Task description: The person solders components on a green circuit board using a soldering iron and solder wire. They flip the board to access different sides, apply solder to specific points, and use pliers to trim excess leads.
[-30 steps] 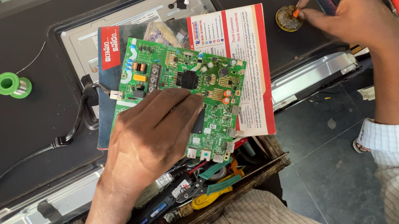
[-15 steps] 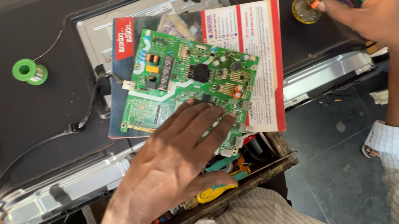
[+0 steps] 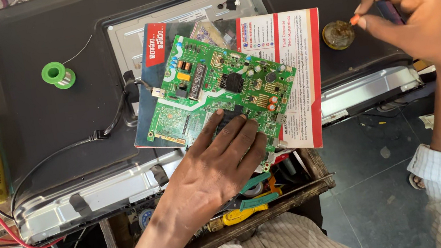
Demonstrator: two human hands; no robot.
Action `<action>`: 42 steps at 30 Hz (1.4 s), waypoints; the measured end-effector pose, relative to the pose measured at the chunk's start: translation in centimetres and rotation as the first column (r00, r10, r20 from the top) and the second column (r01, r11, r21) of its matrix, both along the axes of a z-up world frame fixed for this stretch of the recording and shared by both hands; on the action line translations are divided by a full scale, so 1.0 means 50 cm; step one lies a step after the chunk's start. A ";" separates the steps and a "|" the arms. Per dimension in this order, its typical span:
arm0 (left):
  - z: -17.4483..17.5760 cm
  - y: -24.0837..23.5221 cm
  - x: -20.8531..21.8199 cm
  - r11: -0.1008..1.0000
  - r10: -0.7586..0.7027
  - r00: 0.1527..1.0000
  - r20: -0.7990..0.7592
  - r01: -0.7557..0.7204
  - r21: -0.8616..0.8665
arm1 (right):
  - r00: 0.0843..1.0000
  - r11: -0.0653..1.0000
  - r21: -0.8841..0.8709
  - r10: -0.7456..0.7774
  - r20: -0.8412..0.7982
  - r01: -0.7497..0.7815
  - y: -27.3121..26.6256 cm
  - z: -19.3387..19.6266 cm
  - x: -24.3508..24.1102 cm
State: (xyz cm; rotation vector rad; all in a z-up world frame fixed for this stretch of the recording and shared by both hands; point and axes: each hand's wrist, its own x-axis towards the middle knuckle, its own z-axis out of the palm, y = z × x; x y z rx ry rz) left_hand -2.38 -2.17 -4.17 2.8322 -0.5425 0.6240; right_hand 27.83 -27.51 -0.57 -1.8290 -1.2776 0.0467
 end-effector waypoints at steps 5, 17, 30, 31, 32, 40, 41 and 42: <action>0.007 0.001 -0.002 0.999 -0.018 0.999 0.046 0.017 0.037 | 0.964 0.968 0.041 0.250 -0.085 -0.248 0.036 0.027 -0.075; 0.037 0.000 -0.001 0.998 -0.032 0.993 0.110 0.025 0.061 | 0.875 0.864 -0.185 0.482 0.039 -0.468 0.166 0.062 -0.182; 0.054 0.012 0.004 0.997 -0.063 0.988 0.143 0.058 0.044 | 0.851 0.817 -0.259 0.525 -0.034 -0.514 0.189 0.074 -0.166; 0.055 0.013 0.004 0.997 -0.064 0.988 0.140 0.058 0.046 | 0.853 0.815 -0.269 0.518 -0.059 -0.514 0.190 0.073 -0.164; 0.056 0.013 0.004 0.997 -0.065 0.988 0.137 0.059 0.048 | 0.855 0.812 -0.279 0.511 -0.085 -0.513 0.191 0.072 -0.163; 0.063 0.015 0.003 0.996 -0.068 0.989 0.133 0.060 0.066 | 0.847 0.802 -0.293 0.528 -0.063 -0.521 0.190 0.072 -0.162; 0.063 0.015 0.003 0.996 -0.068 0.989 0.132 0.060 0.066 | 0.853 0.804 -0.306 0.519 -0.055 -0.510 0.190 0.073 -0.162; 0.063 0.015 0.003 0.996 -0.069 0.989 0.130 0.060 0.066 | 0.858 0.806 -0.319 0.511 -0.048 -0.498 0.189 0.073 -0.162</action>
